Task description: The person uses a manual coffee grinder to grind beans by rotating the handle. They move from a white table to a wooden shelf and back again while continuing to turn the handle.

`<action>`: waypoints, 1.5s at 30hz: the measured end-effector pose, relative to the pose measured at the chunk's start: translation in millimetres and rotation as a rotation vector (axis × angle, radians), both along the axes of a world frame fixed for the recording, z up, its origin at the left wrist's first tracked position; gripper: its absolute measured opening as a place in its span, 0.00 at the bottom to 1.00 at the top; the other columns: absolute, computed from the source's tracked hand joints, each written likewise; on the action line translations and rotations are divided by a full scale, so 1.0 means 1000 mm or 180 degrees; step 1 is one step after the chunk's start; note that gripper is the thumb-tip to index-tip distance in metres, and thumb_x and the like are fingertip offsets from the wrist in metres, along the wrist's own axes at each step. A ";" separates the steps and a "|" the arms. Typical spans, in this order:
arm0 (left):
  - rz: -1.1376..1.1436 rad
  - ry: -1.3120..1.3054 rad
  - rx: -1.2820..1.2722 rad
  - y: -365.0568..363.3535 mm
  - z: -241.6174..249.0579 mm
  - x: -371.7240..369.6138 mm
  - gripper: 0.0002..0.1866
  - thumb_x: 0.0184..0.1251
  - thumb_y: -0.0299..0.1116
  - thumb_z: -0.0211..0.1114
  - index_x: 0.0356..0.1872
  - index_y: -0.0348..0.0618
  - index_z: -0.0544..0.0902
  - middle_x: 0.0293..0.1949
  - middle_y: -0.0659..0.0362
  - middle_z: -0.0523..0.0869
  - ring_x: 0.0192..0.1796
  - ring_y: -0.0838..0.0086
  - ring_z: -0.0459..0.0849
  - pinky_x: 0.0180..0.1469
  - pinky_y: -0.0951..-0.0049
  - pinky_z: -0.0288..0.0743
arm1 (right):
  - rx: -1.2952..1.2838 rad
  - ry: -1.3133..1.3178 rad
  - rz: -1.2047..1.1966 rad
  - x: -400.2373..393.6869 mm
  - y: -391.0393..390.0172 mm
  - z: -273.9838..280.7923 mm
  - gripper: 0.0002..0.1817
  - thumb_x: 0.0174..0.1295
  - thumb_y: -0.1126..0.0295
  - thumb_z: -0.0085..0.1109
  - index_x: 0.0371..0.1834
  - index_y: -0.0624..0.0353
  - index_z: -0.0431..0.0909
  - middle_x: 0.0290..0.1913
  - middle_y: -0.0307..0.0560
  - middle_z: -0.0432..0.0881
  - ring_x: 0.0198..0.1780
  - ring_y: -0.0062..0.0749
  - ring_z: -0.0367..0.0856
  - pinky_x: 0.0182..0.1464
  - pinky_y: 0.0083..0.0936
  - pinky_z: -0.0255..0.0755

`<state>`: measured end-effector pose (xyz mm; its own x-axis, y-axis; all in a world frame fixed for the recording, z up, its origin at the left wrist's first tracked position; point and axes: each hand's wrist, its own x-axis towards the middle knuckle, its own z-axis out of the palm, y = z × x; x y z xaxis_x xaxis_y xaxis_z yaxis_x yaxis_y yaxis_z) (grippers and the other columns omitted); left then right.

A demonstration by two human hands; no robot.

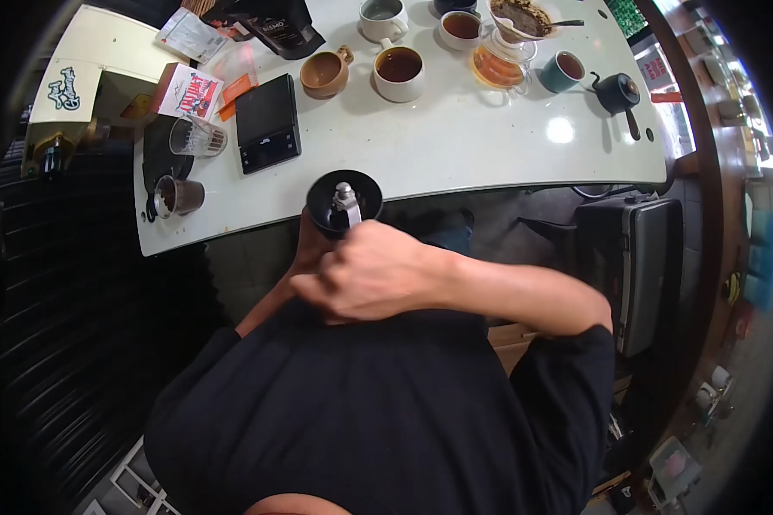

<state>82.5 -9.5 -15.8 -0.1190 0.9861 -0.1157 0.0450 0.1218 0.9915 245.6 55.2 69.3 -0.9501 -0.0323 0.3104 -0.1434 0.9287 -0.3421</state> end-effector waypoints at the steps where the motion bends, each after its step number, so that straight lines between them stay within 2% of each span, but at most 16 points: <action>1: 0.0110 0.0073 -0.0185 -0.001 0.008 0.004 0.35 0.50 0.49 0.80 0.54 0.38 0.79 0.45 0.58 0.86 0.46 0.73 0.85 0.51 0.67 0.80 | -0.0029 0.0007 0.0236 -0.012 -0.001 0.001 0.21 0.53 0.53 0.68 0.40 0.56 0.75 0.21 0.38 0.75 0.21 0.31 0.80 0.22 0.30 0.71; 3: 0.0022 0.0072 -0.0202 -0.007 0.005 0.005 0.35 0.51 0.50 0.80 0.55 0.38 0.78 0.46 0.58 0.86 0.47 0.73 0.85 0.52 0.67 0.79 | -0.0004 0.0048 0.0299 -0.041 0.001 0.003 0.24 0.57 0.49 0.65 0.44 0.59 0.77 0.20 0.42 0.79 0.22 0.37 0.83 0.23 0.34 0.72; 6: -0.0208 0.0055 -0.0205 -0.013 -0.007 0.003 0.37 0.52 0.51 0.79 0.57 0.38 0.77 0.49 0.58 0.84 0.50 0.72 0.83 0.55 0.67 0.78 | 0.0128 -0.0170 0.0338 -0.071 0.021 0.017 0.23 0.62 0.50 0.57 0.44 0.62 0.78 0.15 0.45 0.78 0.25 0.45 0.84 0.25 0.37 0.73; 9: -0.0357 -0.0001 -0.0239 -0.025 -0.024 -0.001 0.39 0.53 0.52 0.79 0.60 0.37 0.75 0.52 0.57 0.83 0.54 0.72 0.82 0.57 0.68 0.76 | 0.0217 -0.0120 0.0521 -0.089 0.020 0.019 0.20 0.63 0.53 0.58 0.41 0.62 0.78 0.16 0.45 0.79 0.25 0.46 0.84 0.25 0.38 0.73; 10: -0.0394 -0.0020 -0.0248 -0.029 -0.029 -0.003 0.40 0.53 0.53 0.79 0.60 0.37 0.75 0.53 0.57 0.82 0.55 0.72 0.81 0.58 0.68 0.76 | -0.0036 0.0242 0.0485 -0.093 0.022 0.016 0.18 0.62 0.55 0.58 0.38 0.63 0.78 0.17 0.48 0.80 0.25 0.48 0.84 0.26 0.40 0.72; 15: -0.0624 -0.0135 -0.0238 -0.034 -0.040 0.001 0.42 0.55 0.54 0.78 0.63 0.36 0.73 0.57 0.57 0.80 0.59 0.72 0.79 0.62 0.68 0.73 | -0.0288 -0.0103 0.0499 -0.105 0.031 0.020 0.15 0.62 0.59 0.58 0.34 0.63 0.77 0.19 0.53 0.79 0.25 0.53 0.82 0.27 0.43 0.73; 18: -0.0755 -0.0452 -0.0158 -0.029 -0.030 0.004 0.46 0.51 0.57 0.79 0.64 0.36 0.71 0.56 0.56 0.80 0.58 0.72 0.80 0.60 0.68 0.74 | -0.0401 -0.0057 0.0494 -0.106 0.032 0.016 0.14 0.62 0.61 0.55 0.33 0.64 0.77 0.19 0.55 0.79 0.25 0.56 0.81 0.27 0.46 0.74; 20: -0.0655 -0.0768 -0.0005 -0.029 -0.024 0.010 0.43 0.45 0.55 0.83 0.58 0.38 0.77 0.52 0.57 0.83 0.58 0.72 0.80 0.62 0.69 0.73 | -0.0498 -0.0058 0.0476 -0.110 0.041 0.007 0.13 0.62 0.62 0.55 0.33 0.64 0.77 0.19 0.56 0.79 0.26 0.56 0.81 0.28 0.46 0.74; 23: -0.0861 -0.0961 -0.0095 -0.025 -0.034 0.009 0.45 0.39 0.58 0.85 0.55 0.38 0.78 0.49 0.58 0.82 0.57 0.73 0.79 0.60 0.69 0.74 | -0.0731 -0.0135 0.0421 -0.112 0.044 0.003 0.12 0.62 0.63 0.53 0.33 0.64 0.76 0.20 0.58 0.79 0.27 0.58 0.80 0.29 0.47 0.74; 27: -0.1009 -0.1265 -0.0261 -0.032 -0.049 0.007 0.46 0.36 0.59 0.86 0.52 0.38 0.78 0.47 0.60 0.82 0.54 0.74 0.79 0.58 0.70 0.75 | -0.1040 -0.0171 0.0370 -0.113 0.048 -0.004 0.11 0.62 0.65 0.52 0.32 0.64 0.74 0.22 0.61 0.79 0.28 0.61 0.79 0.31 0.50 0.73; 33: -0.0949 -0.1510 -0.0296 -0.039 -0.052 0.008 0.48 0.35 0.60 0.86 0.54 0.35 0.77 0.49 0.59 0.82 0.53 0.74 0.80 0.57 0.69 0.76 | -0.1298 -0.0290 0.0260 -0.110 0.053 -0.011 0.09 0.62 0.68 0.50 0.31 0.64 0.72 0.22 0.60 0.77 0.29 0.61 0.78 0.34 0.51 0.71; 36: -0.1326 -0.1670 -0.0300 -0.036 -0.055 0.002 0.51 0.34 0.61 0.85 0.56 0.34 0.76 0.51 0.58 0.83 0.54 0.74 0.80 0.57 0.68 0.76 | -0.1553 -0.0253 0.0218 -0.108 0.053 -0.013 0.08 0.61 0.69 0.50 0.31 0.64 0.72 0.21 0.60 0.76 0.28 0.59 0.78 0.33 0.50 0.70; 38: -0.1902 -0.1967 -0.0042 -0.034 -0.061 -0.002 0.53 0.46 0.53 0.83 0.67 0.29 0.68 0.57 0.45 0.82 0.59 0.60 0.84 0.62 0.61 0.78 | -0.1664 -0.0224 0.0228 -0.106 0.055 -0.016 0.08 0.61 0.70 0.50 0.30 0.64 0.72 0.20 0.59 0.76 0.27 0.58 0.77 0.33 0.49 0.70; 42: -0.2324 -0.2242 -0.0100 -0.030 -0.055 -0.007 0.55 0.45 0.51 0.84 0.69 0.29 0.65 0.58 0.45 0.82 0.60 0.60 0.83 0.63 0.60 0.78 | -0.1593 -0.0038 0.0148 -0.099 0.059 -0.014 0.06 0.60 0.71 0.50 0.30 0.63 0.72 0.19 0.56 0.74 0.25 0.56 0.76 0.31 0.47 0.68; 45: -0.2389 -0.1936 -0.0039 -0.030 -0.039 -0.008 0.58 0.41 0.48 0.86 0.71 0.29 0.62 0.60 0.47 0.81 0.63 0.60 0.81 0.63 0.59 0.77 | -0.1509 0.0097 0.0043 -0.088 0.056 -0.008 0.06 0.59 0.71 0.51 0.32 0.63 0.72 0.18 0.56 0.74 0.24 0.56 0.77 0.31 0.46 0.69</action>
<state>74.5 -39.8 -55.2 0.6254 0.7793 0.0396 -0.4055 0.2812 0.8698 157.3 111.6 61.3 -0.9407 0.1072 0.3217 -0.1710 0.6692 -0.7232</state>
